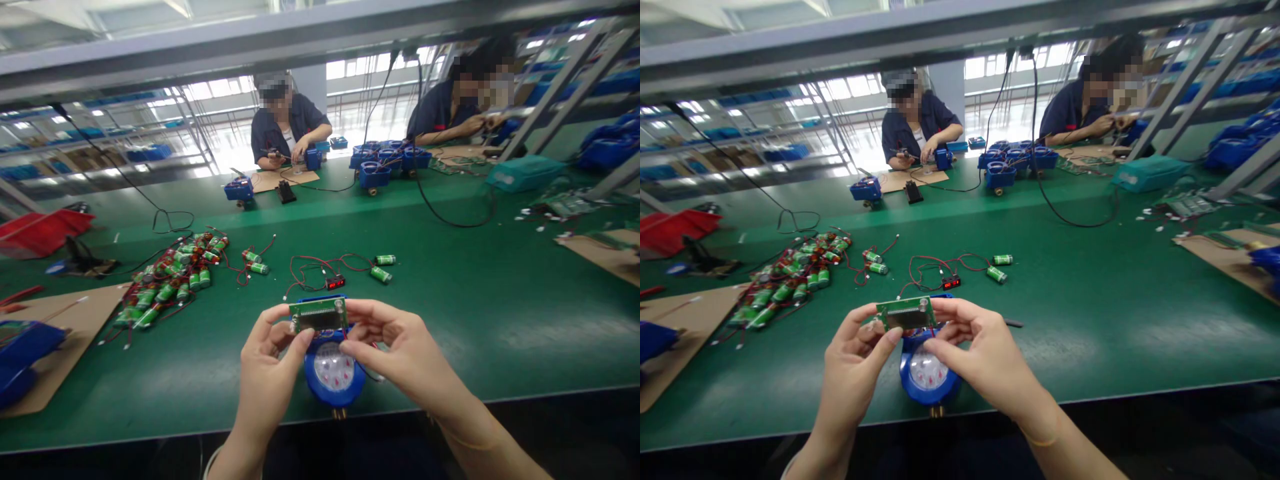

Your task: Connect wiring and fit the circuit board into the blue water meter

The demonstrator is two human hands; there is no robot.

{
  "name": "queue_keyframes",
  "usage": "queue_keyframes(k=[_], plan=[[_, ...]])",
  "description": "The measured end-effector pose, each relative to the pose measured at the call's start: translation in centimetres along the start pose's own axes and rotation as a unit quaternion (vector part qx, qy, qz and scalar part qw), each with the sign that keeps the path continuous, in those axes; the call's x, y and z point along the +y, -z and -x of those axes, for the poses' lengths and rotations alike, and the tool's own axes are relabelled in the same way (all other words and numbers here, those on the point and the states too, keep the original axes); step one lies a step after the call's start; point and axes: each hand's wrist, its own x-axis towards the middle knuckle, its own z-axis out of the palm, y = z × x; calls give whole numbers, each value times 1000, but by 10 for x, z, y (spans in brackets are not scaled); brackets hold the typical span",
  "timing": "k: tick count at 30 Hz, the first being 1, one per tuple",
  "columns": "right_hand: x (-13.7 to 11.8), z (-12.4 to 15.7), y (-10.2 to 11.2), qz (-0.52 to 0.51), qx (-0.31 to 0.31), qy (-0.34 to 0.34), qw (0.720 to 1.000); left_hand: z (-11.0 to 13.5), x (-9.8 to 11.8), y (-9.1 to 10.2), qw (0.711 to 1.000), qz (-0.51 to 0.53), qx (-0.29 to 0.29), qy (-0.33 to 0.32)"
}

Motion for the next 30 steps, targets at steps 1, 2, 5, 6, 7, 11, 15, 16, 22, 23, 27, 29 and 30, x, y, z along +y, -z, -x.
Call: queue_keyframes(k=[1,2,5,6,7,11,15,16,22,23,27,29,30], plan=[[-1,1,0,27,11,17,999,1,-1,1,1000,-11,-5,-22],[-1,2,1,55,22,40,997,1,-2,2,999,-20,-13,-47],[2,4,3,105,36,132,985,3,-7,6,990,-32,-54,-123],[4,4,4,109,33,158,981,3,-8,7,986,-31,-69,-148],[6,5,5,108,30,177,978,3,-10,8,981,-30,-83,-171],[13,8,8,104,29,190,976,2,-13,10,967,-34,-105,-228],[16,10,9,99,28,186,977,2,-13,10,965,-40,-107,-237],[16,10,9,100,26,184,977,2,-14,10,964,-42,-106,-239],[20,11,10,116,29,199,973,1,-16,13,949,-64,-121,-284],[21,12,10,121,30,204,971,1,-16,14,943,-73,-124,-300],[24,13,11,130,27,227,965,2,-17,15,924,-111,-117,-348],[27,14,11,129,26,240,962,3,-18,15,921,-117,-111,-355],[28,14,11,130,27,246,960,3,-18,15,920,-118,-109,-357]])
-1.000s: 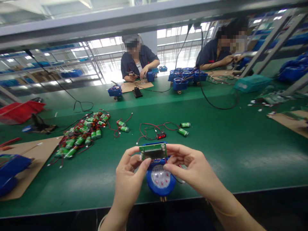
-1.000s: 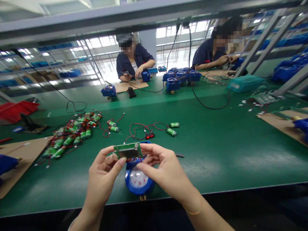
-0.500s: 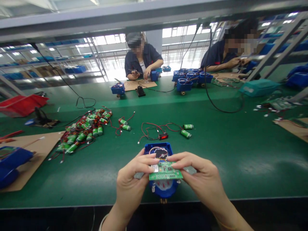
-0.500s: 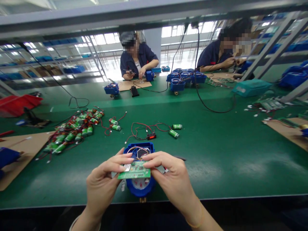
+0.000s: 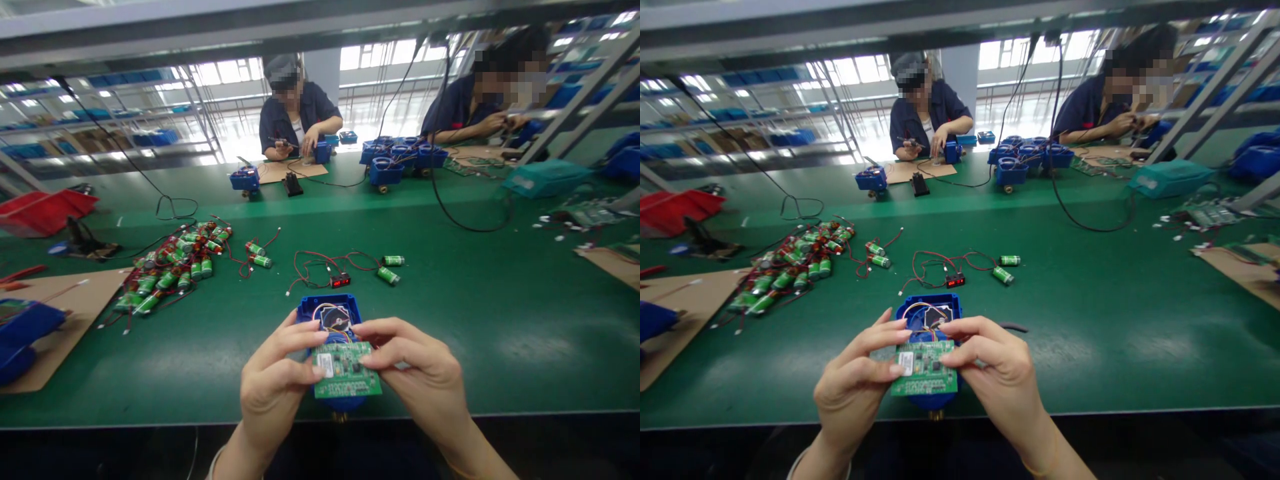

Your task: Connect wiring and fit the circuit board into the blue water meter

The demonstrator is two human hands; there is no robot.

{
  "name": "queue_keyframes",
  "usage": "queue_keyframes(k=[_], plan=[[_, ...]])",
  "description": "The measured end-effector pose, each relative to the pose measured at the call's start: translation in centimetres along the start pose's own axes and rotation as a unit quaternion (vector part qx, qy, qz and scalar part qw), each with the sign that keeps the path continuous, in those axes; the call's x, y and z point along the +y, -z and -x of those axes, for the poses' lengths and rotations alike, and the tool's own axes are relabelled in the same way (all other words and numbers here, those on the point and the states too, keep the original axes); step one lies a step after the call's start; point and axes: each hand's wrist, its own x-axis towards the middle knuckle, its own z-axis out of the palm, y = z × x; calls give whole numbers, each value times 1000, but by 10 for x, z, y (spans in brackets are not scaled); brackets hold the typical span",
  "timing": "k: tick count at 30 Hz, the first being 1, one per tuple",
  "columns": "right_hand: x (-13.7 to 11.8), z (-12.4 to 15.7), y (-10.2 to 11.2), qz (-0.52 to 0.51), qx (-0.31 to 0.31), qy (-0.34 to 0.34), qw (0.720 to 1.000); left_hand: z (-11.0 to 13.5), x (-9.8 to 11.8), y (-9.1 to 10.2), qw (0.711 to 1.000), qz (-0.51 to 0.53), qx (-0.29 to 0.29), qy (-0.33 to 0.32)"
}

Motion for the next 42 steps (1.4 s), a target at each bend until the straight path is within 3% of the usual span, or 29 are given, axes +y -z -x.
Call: queue_keyframes(k=[23,28,31,36,42], plan=[[2,-2,1,34,5,-9,999,1,1,0,999,7,10,33],[-2,-8,-3,32,45,-84,995,0,2,-6,985,43,28,162],[-4,-11,-5,29,35,-131,990,-8,5,-9,973,51,36,223],[-5,-17,-4,86,15,-154,984,-31,4,-3,941,78,-61,324],[-5,-16,-1,102,-10,-167,981,-41,0,2,918,115,-82,371]])
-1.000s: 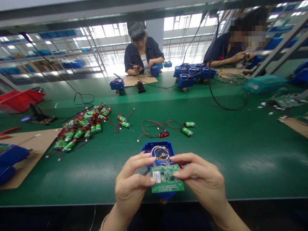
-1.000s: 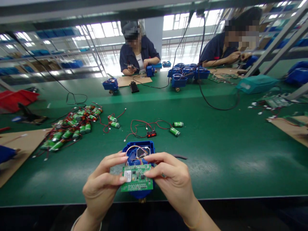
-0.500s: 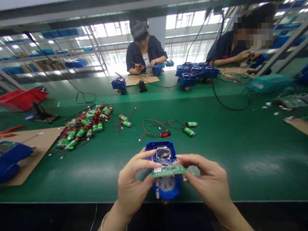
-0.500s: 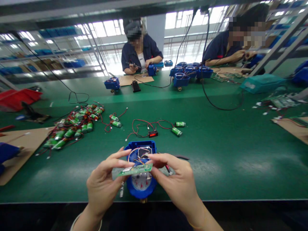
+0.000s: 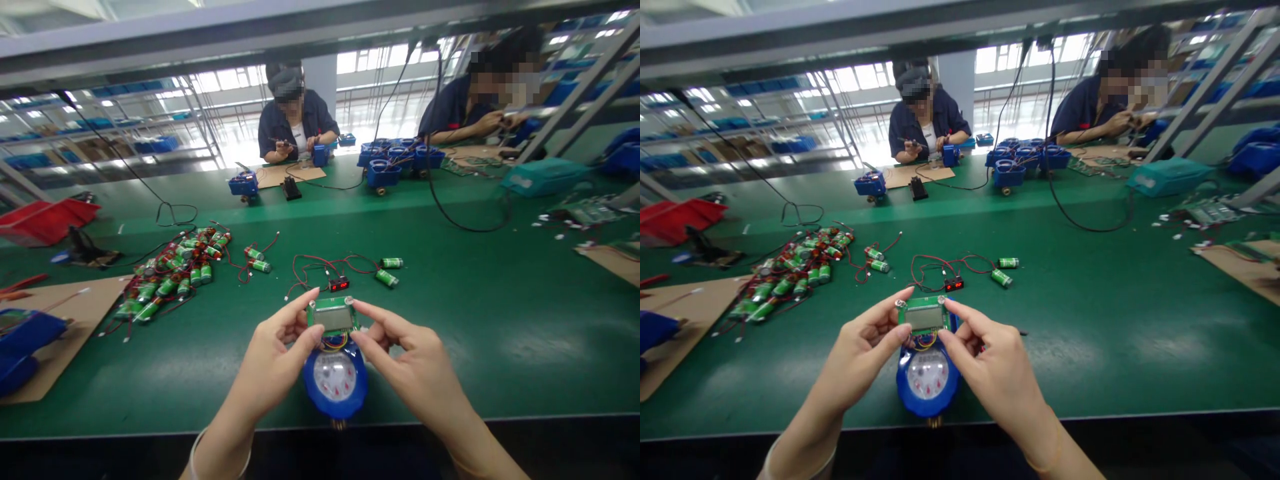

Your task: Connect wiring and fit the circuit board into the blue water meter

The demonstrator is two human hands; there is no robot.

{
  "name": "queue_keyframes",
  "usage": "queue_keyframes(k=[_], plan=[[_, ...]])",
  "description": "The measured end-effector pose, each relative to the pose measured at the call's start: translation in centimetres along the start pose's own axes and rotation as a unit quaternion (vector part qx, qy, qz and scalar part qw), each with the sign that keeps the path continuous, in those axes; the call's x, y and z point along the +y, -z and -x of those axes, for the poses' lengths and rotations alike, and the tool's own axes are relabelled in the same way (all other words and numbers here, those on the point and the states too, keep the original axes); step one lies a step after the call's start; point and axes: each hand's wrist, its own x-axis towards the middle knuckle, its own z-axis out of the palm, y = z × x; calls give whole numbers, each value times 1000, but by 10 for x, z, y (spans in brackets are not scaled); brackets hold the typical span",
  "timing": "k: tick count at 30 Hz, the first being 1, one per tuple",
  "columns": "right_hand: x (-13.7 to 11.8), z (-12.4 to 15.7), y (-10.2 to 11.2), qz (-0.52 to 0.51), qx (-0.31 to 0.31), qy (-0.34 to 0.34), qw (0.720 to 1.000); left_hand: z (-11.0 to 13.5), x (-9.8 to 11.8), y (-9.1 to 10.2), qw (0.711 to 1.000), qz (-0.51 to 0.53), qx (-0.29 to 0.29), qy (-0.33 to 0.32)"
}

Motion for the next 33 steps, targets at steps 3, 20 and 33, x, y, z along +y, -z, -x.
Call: queue_keyframes(k=[3,20,33], plan=[[-1,2,1,-11,0,7,1000,0,-2,0,1000,11,9,4],[6,-6,-8,147,-19,-42,988,-21,-8,-5,948,-291,103,-81],[26,12,49,-41,-52,-71,995,-28,-39,-6,971,-229,75,-11]])
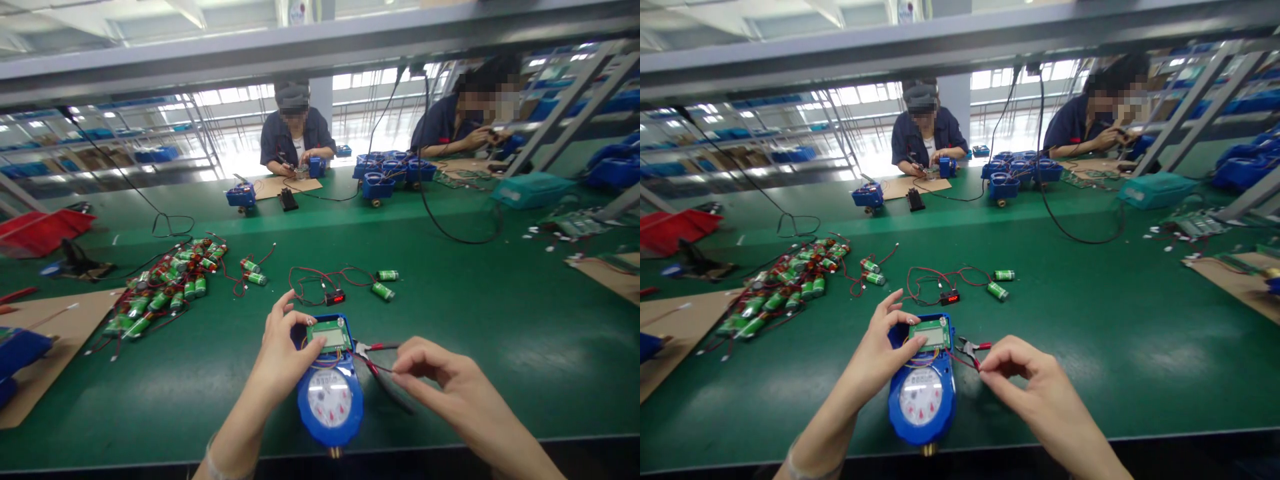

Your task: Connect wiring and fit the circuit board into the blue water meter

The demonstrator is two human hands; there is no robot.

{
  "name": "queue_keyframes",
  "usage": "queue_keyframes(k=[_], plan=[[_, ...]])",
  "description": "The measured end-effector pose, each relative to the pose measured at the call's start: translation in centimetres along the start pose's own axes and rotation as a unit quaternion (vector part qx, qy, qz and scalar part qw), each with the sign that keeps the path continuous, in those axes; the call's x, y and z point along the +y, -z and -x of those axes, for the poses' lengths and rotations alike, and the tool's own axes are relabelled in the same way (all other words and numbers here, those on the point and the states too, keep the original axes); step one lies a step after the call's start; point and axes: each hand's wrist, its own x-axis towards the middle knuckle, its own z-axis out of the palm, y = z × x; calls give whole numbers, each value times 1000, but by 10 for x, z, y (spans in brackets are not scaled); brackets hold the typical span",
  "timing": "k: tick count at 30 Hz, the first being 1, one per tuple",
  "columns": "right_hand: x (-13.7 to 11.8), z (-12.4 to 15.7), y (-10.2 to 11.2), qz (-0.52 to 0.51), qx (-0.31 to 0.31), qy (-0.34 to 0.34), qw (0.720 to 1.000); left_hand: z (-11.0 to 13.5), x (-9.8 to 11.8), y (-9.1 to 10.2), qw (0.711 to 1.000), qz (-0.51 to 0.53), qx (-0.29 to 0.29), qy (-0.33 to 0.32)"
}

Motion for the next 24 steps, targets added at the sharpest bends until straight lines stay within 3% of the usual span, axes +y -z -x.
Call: queue_keyframes(k=[4,8,11,13,17,21,24], plan=[[16,-1,3,-165,105,-45,980,-1,1,-3,998,64,15,16],[28,-20,-13,-405,171,-149,886,-3,3,-3,990,124,-31,58],[32,-46,-31,-469,181,-193,843,-1,7,-4,981,161,-47,93],[33,-66,-42,-471,174,-211,839,1,10,-4,978,170,-48,108],[31,-91,-54,-427,75,-218,874,-4,1,8,971,209,-39,109],[32,-94,-56,-410,7,-235,881,-29,-34,33,975,149,69,150],[34,-94,-54,-418,-13,-257,871,-48,-60,41,974,92,51,202]])
